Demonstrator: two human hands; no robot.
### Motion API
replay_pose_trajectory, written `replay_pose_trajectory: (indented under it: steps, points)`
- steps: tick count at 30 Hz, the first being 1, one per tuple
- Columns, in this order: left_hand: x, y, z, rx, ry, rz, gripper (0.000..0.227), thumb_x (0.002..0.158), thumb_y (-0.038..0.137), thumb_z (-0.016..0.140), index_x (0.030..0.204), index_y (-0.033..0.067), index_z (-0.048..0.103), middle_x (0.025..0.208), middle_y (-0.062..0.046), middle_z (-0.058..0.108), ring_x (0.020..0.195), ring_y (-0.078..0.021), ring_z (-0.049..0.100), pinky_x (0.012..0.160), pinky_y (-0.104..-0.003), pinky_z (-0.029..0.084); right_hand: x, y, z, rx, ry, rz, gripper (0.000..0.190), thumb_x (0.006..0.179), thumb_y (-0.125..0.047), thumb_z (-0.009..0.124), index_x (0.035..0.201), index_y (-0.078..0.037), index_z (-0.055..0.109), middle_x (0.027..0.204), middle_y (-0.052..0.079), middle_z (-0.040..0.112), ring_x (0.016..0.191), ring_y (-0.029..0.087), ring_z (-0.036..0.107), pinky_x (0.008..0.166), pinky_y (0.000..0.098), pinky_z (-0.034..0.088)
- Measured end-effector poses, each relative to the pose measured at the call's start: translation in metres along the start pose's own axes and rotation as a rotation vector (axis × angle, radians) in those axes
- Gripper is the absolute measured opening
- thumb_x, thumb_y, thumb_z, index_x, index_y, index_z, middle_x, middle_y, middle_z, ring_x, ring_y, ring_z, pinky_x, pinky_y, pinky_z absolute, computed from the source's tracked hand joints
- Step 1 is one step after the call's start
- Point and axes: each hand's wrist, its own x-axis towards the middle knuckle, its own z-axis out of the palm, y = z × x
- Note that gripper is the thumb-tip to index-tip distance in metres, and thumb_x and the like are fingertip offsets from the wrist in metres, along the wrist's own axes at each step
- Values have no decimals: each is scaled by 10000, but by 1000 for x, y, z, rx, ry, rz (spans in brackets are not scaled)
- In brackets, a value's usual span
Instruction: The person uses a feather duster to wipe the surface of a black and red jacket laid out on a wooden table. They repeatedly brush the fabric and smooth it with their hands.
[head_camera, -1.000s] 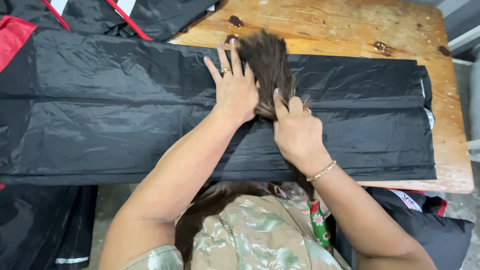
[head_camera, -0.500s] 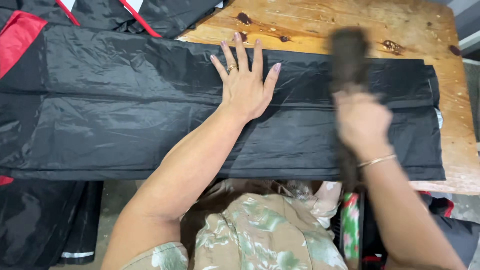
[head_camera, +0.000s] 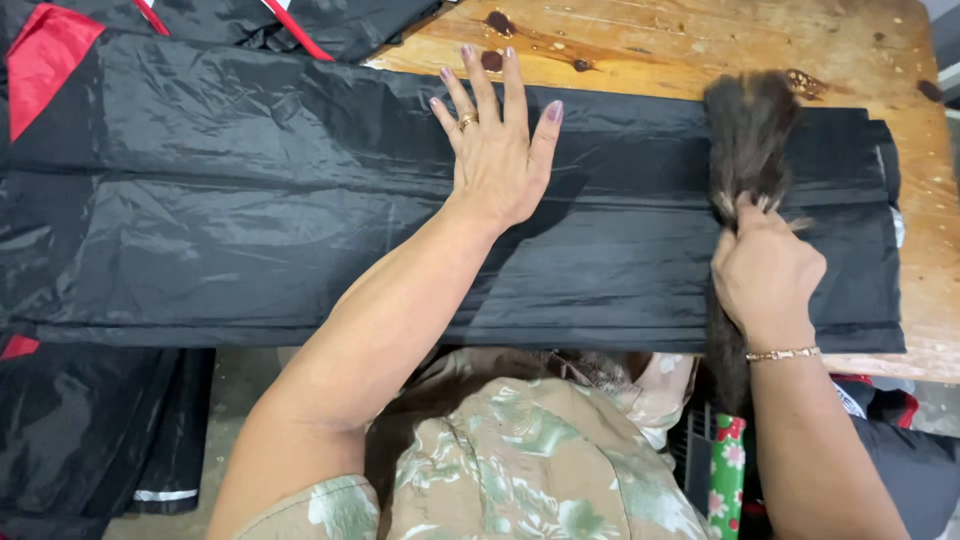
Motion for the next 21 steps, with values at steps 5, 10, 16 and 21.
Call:
replay_pose_trajectory:
  steps: [5, 10, 16, 21]
  points:
    - [4, -3, 13, -101, 68, -20, 791, 1092, 607, 112, 1667, 89, -48, 1690, -280, -186, 1569, -568, -118, 1254, -701, -42, -15, -98, -55, 68, 146, -239, 448, 813, -256, 550, 1218, -304, 737, 934, 10, 773, 667, 184, 727, 366, 379, 397]
    - [7, -10, 18, -407, 256, -65, 739, 1094, 594, 111, 1677, 152, 6, 1733, -225, -166, 1627, -507, -85, 1288, -647, -63, -22, -161, -110, 212, 234, -412, 384, 842, -170, 583, 1210, -124, 681, 787, 11, 629, 515, 177, 610, 404, 343, 449]
    - [7, -6, 8, -480, 234, -103, 791, 1052, 622, 88, 1669, 127, 76, 1719, -216, -184, 1639, -463, -26, 1286, -629, -63, -18, -51, -42, -58, 61, -144, 300, 857, -277, 592, 1140, -245, 687, 793, 5, 696, 578, 193, 691, 399, 357, 469]
    - [8, 10, -34, -439, 153, -163, 804, 982, 626, 238, 1528, 62, 414, 1677, -279, -35, 1569, -502, 16, 1227, -660, -21, -4, 14, -14, 216, -127, 61, 335, 1025, -326, 582, 1303, -193, 714, 1086, 190, 759, 924, 427, 728, 686, 546, 544]
